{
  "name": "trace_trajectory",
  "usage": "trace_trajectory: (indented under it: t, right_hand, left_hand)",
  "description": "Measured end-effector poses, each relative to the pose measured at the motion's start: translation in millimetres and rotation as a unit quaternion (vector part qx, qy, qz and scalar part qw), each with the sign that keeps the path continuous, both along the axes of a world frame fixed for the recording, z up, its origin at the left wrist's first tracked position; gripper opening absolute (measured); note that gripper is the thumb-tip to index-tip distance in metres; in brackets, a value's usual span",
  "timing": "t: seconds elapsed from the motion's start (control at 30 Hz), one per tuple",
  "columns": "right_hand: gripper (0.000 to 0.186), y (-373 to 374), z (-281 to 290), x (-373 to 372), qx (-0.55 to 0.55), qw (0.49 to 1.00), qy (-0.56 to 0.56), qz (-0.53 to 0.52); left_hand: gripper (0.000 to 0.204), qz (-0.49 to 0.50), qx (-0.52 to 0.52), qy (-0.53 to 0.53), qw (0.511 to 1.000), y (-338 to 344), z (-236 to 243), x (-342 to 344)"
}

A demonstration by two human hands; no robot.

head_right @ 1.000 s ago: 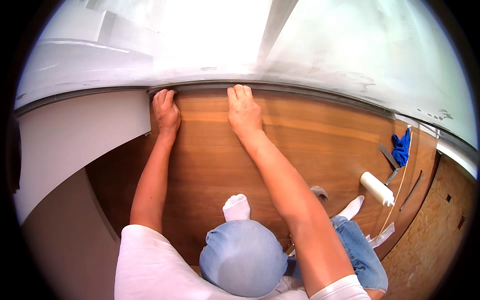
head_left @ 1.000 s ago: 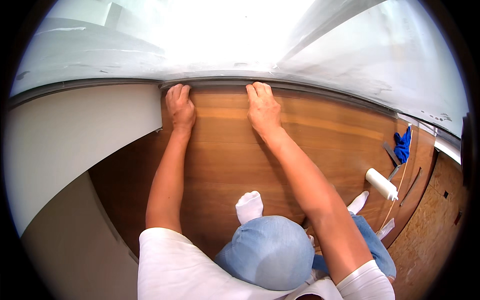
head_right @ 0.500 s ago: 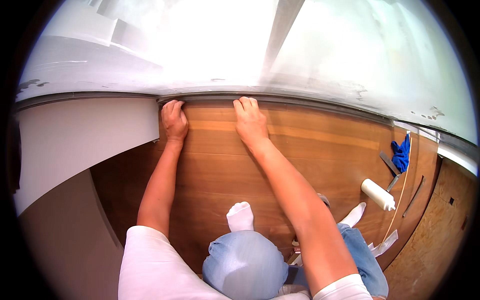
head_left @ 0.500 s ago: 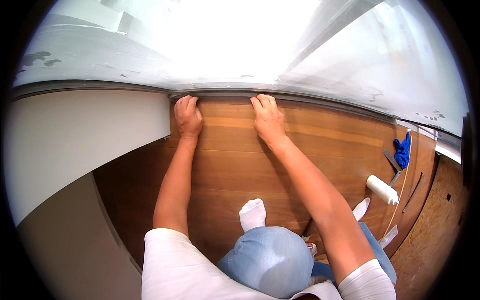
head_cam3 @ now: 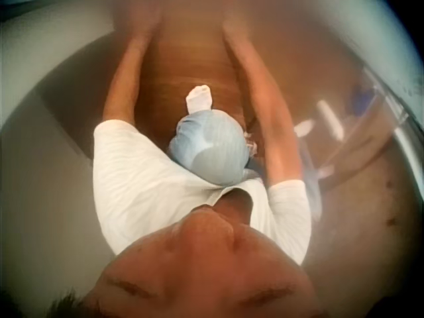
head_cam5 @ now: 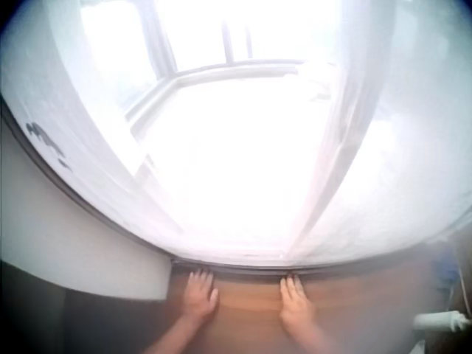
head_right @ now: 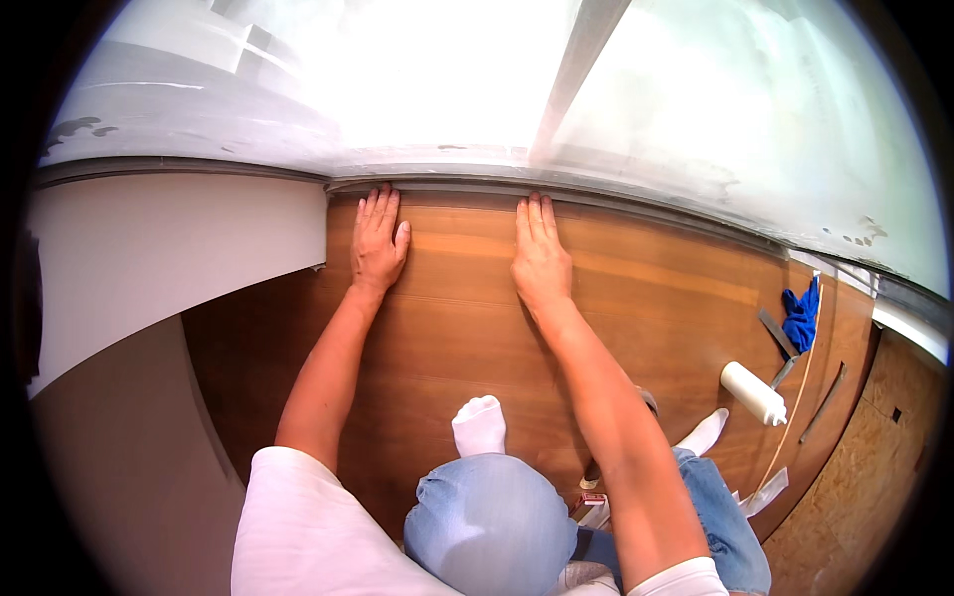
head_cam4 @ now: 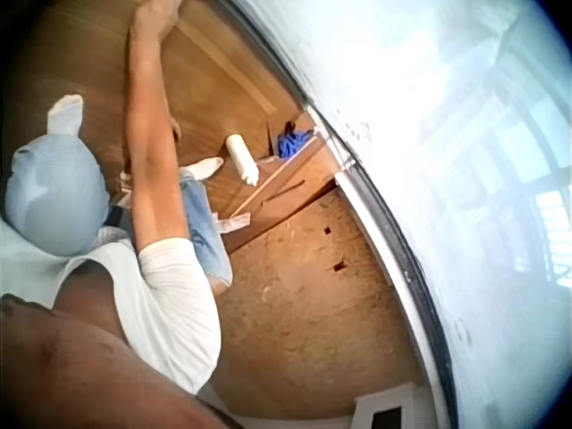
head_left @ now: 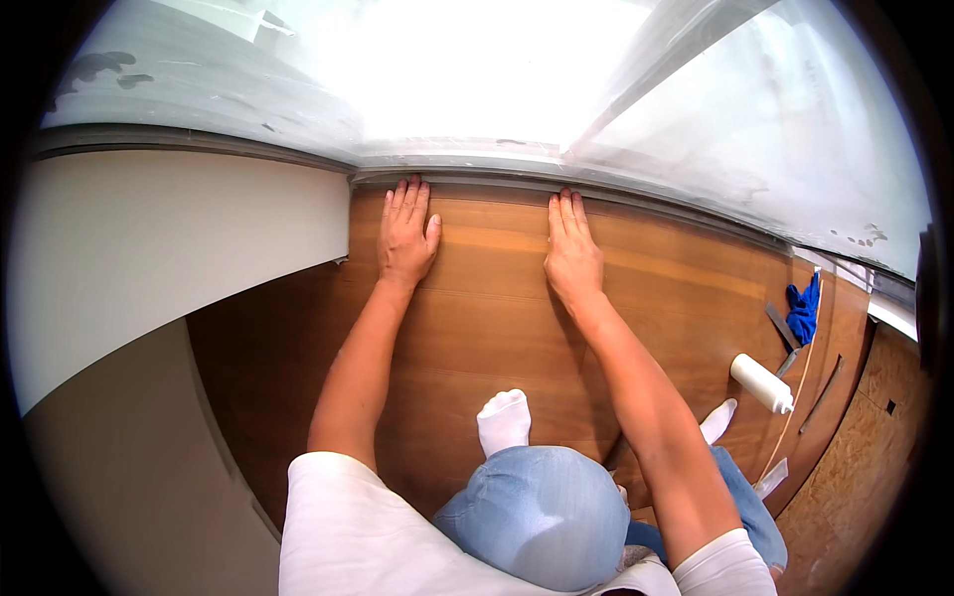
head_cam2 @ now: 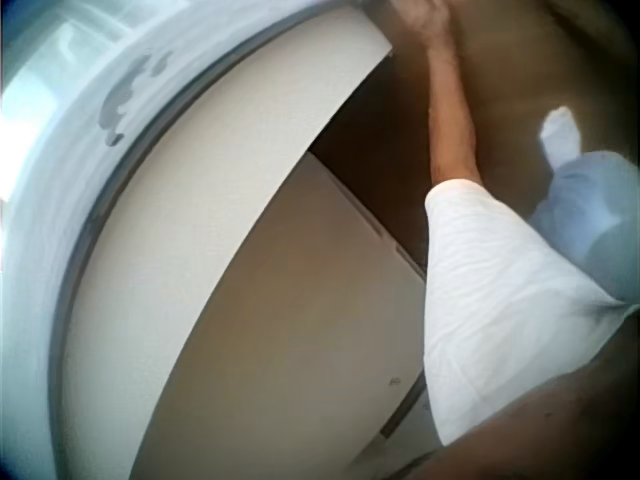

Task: The person cuts a piece of wood trim using a table saw, applies glue from a bottle to the trim, and presses it into place against the base of a window frame, then wipes the surface with a blue cloth.

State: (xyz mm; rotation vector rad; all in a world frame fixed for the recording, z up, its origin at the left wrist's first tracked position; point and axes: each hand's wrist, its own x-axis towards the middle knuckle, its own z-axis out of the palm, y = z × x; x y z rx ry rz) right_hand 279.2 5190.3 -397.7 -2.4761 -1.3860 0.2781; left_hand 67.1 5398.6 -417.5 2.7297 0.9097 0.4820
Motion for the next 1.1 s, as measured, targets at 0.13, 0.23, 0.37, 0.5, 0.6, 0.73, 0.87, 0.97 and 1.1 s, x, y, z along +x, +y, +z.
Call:
trace_trajectory:
  t: [0.13, 0.23, 0.37, 0.5, 0.6, 0.73, 0.87, 0.97, 1.1]
  right_hand:
    - [0.063, 5, -7, 5, -0.042, 0.997, -0.061, 0.032]
    - [0.066, 5, -2, 0, -0.084, 0.993, -0.066, 0.053]
    - [0.068, 2, -7, 8, -0.071, 0.993, -0.081, 0.052]
    - [0.069, -1, -8, 9, -0.056, 0.995, -0.07, 0.053]
    - [0.067, -1, 0, 3, -0.065, 0.996, -0.025, 0.046]
    - [0.069, -3, 0, 6, -0.049, 0.998, 0.015, 0.04]
    - [0.07, -3, 2, 6, -0.048, 0.998, 0.017, 0.044]
    - [0.069, -5, -4, 7, -0.038, 0.998, -0.013, 0.047]
    - [0.067, -4, -5, 4, -0.047, 0.997, -0.036, 0.055]
  left_hand:
    - [0.053, 0.009, -0.002, 0.016, 1.0, -1, 1, 0]
    - [0.06, 0.012, 0.006, 0.042, 0.999, 1, 2, -3]
    - [0.07, 0.017, 0.019, 0.05, 0.998, -14, 0, 16]
    - [0.071, 0.025, 0.012, 0.023, 0.999, -27, -3, 30]
    - [0.072, 0.033, 0.005, 0.026, 0.999, -25, -4, 21]
    - [0.069, 0.026, 0.003, 0.029, 0.999, -24, 5, 25]
    - [0.071, 0.01, 0.0, 0.056, 0.998, -19, 7, 21]
    - [0.073, 0.057, 0.018, 0.085, 0.995, -6, 7, 5]
    - [0.076, 0.072, 0.007, 0.13, 0.989, 4, 12, -20]
